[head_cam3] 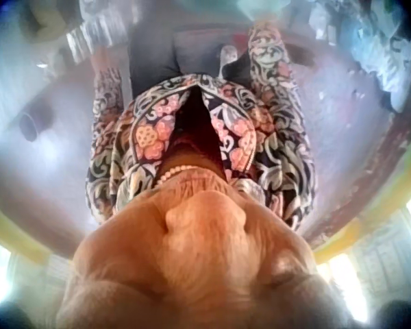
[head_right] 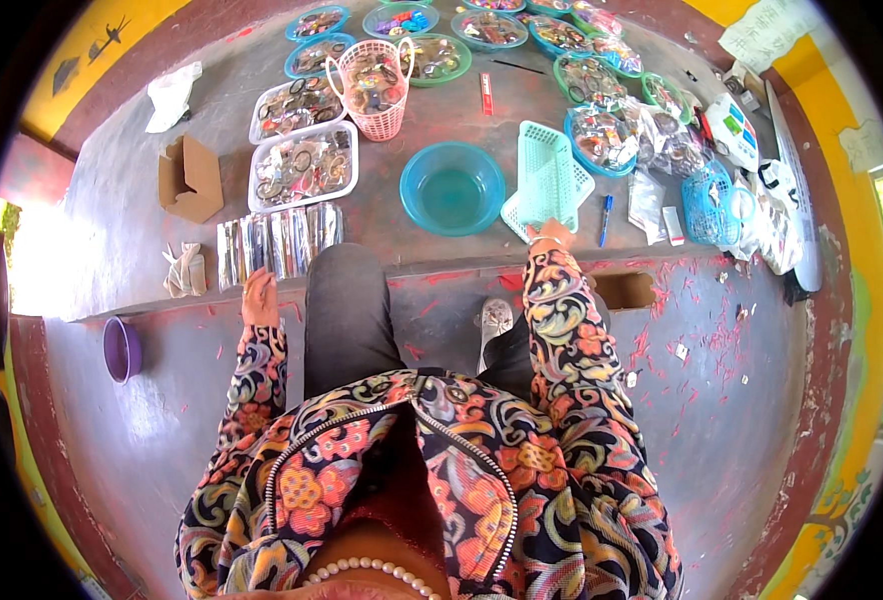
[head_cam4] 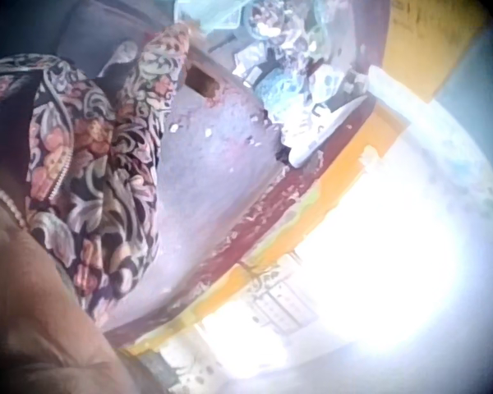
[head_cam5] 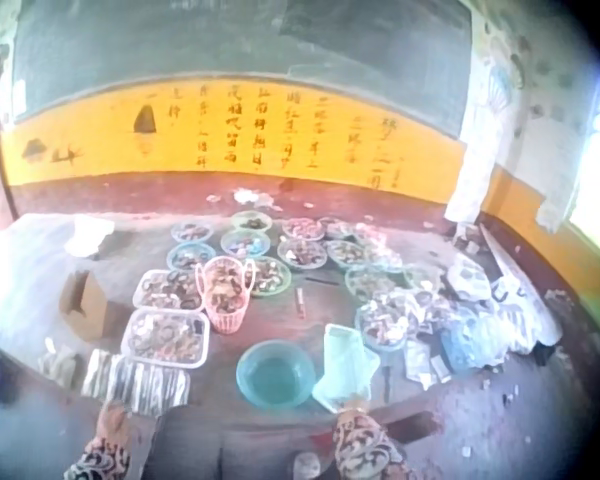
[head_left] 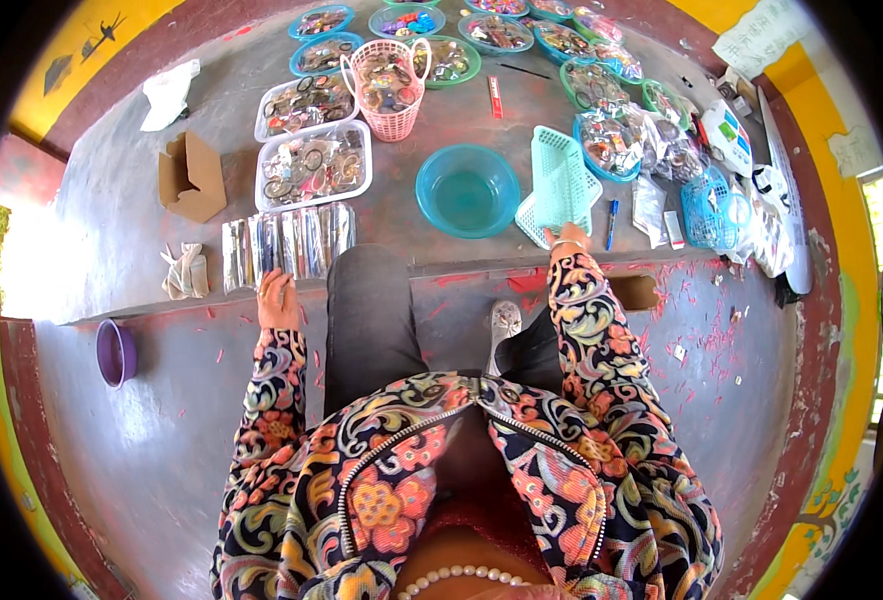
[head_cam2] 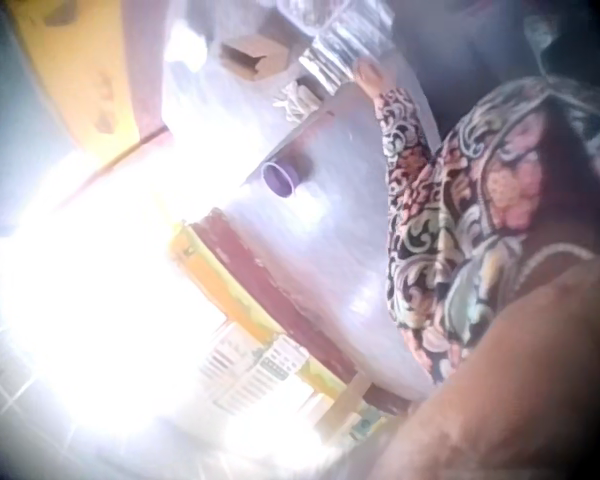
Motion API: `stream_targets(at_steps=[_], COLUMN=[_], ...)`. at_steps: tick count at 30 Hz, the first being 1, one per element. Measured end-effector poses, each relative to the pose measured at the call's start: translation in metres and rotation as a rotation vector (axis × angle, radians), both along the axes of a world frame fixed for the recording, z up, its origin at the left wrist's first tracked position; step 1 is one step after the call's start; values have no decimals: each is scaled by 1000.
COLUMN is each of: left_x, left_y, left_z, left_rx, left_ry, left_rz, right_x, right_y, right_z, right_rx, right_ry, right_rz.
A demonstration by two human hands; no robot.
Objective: The person sits on the floor and sorts markers from a green basket into a clear plastic container. They pick up markers one by one, inspect them, and place them into the container, occasionally using a tool to assist with the sorting.
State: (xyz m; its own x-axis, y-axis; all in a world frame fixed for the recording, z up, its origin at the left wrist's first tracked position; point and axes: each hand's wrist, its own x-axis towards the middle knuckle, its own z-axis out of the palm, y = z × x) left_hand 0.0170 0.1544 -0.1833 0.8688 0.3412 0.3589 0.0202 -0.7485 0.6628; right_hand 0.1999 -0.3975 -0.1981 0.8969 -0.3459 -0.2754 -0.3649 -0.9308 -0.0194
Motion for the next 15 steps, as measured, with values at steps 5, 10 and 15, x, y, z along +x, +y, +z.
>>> stream_targets(at_steps=[5,10,15], left_x=[0,14,20], left_y=[-56,-99,-124], left_z=[68,143,160], left_rx=[115,240,-126], left_ry=[-141,-392,-336], left_rz=[-145,-444,-497], right_x=[-13,-42,-88], right_y=[58,80,96], right_z=[-1,46,158], right_rx=[1321,1246,926], right_ry=[-80,154,-730], right_rz=[-896,-457,383])
